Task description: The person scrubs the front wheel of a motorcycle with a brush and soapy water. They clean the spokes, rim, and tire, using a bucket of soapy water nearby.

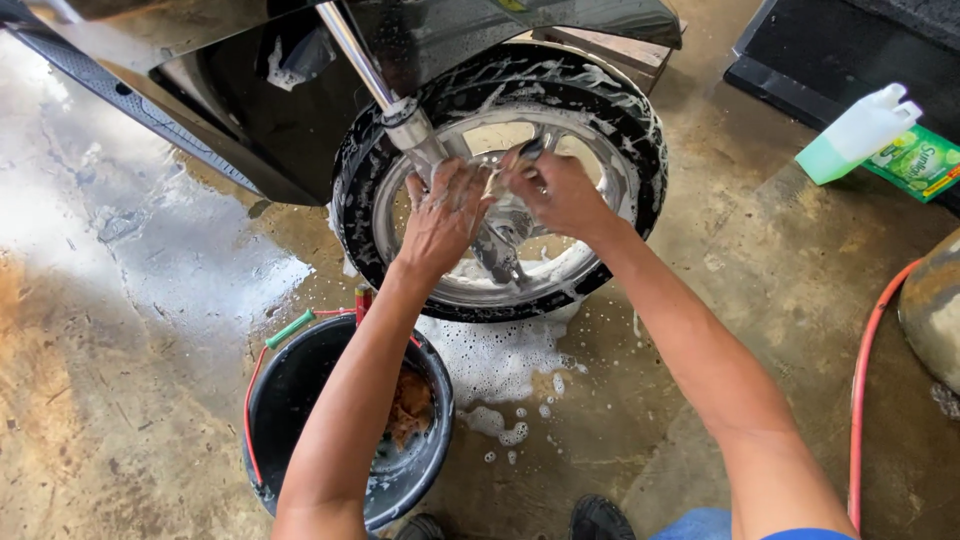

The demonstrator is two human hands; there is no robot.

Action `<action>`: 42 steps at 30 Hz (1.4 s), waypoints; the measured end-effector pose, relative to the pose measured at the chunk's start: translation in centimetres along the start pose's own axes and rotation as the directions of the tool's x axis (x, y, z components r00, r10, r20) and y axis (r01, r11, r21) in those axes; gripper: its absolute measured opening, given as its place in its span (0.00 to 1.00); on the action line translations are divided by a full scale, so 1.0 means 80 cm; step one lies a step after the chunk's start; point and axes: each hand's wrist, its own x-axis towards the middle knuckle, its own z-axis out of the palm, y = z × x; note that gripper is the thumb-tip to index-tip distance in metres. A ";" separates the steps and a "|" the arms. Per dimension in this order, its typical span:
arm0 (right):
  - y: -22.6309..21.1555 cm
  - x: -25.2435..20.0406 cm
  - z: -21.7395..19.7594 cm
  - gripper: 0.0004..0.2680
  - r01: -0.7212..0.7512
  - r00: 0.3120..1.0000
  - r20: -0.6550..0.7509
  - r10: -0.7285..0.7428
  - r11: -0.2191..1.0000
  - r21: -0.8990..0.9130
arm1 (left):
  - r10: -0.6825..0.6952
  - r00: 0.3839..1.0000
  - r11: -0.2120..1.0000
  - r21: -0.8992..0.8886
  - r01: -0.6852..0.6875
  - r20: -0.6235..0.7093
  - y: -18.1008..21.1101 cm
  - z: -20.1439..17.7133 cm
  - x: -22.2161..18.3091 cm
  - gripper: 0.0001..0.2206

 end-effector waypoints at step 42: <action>-0.013 -0.016 0.000 0.20 0.056 0.993 0.118 0.011 0.836 -0.546 | -0.641 0.481 0.437 -0.231 0.869 0.598 0.020 0.079 -0.069 0.47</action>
